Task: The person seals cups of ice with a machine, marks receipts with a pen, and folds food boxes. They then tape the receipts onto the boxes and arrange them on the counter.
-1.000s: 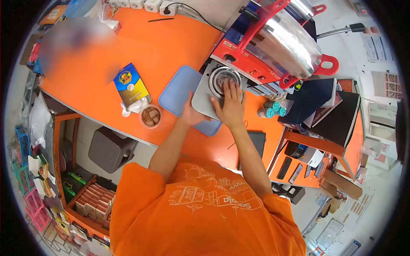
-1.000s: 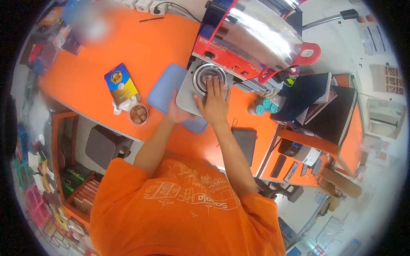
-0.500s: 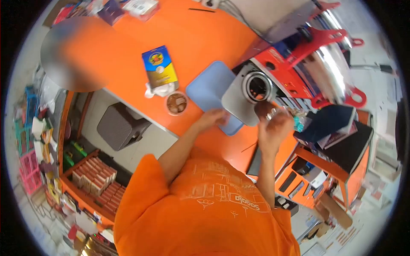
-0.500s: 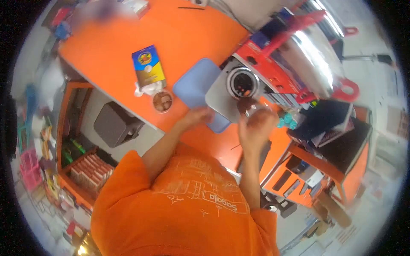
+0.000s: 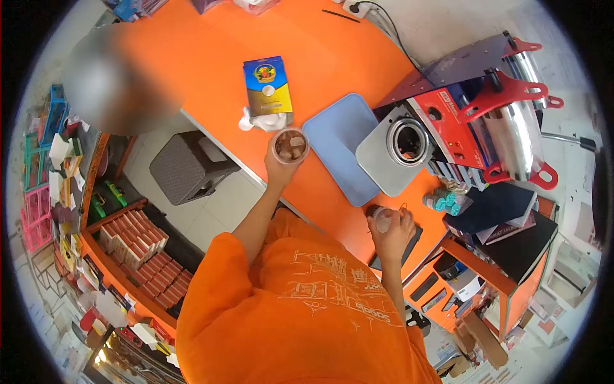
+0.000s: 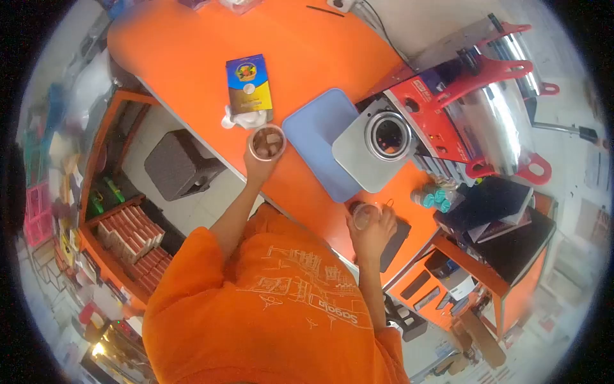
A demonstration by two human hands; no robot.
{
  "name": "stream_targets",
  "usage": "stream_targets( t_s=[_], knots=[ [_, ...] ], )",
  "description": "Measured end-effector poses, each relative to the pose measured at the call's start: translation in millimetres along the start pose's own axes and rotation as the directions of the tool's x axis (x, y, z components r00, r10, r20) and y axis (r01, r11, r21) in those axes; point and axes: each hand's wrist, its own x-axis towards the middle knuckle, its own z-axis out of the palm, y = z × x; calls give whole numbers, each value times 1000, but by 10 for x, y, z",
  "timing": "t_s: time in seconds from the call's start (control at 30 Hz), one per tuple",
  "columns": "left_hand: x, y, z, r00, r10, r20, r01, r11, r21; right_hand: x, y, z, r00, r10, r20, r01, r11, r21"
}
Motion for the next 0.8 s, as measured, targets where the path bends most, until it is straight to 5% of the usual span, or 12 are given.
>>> stream_targets(
  t_s=[0.07,0.2,0.27,0.33,0.43,0.5,0.57,0.6,0.8],
  knots=[
    [-37,109,9,997,-8,82,3,998,58,305,-338,-433,974,23,226,-144,832,536],
    [-93,863,237,935,60,350,16,977,-212,700,-1059,-908,973,-231,-16,217,887,407],
    [-37,1203,479,902,73,425,87,934,-346,861,-1101,-975,976,-215,-46,216,897,386],
    [36,1408,730,836,253,487,-142,957,-254,995,-1029,-982,978,-166,-127,202,907,370],
    [127,1512,1173,772,243,587,-76,953,-295,1149,-844,-1134,988,13,-155,71,848,524],
    [221,1550,1422,754,272,598,-53,932,-358,1274,-682,-1072,963,15,-268,110,888,447],
    [315,1464,1644,697,443,565,-420,890,-179,1391,-501,-880,934,183,-307,-29,895,445],
    [299,1344,1706,734,413,539,-464,884,-46,1446,-387,-721,923,199,-328,-30,889,456],
    [37,1156,1140,880,169,443,-271,946,178,1656,-146,-20,919,283,-276,-127,873,471]
  ],
)
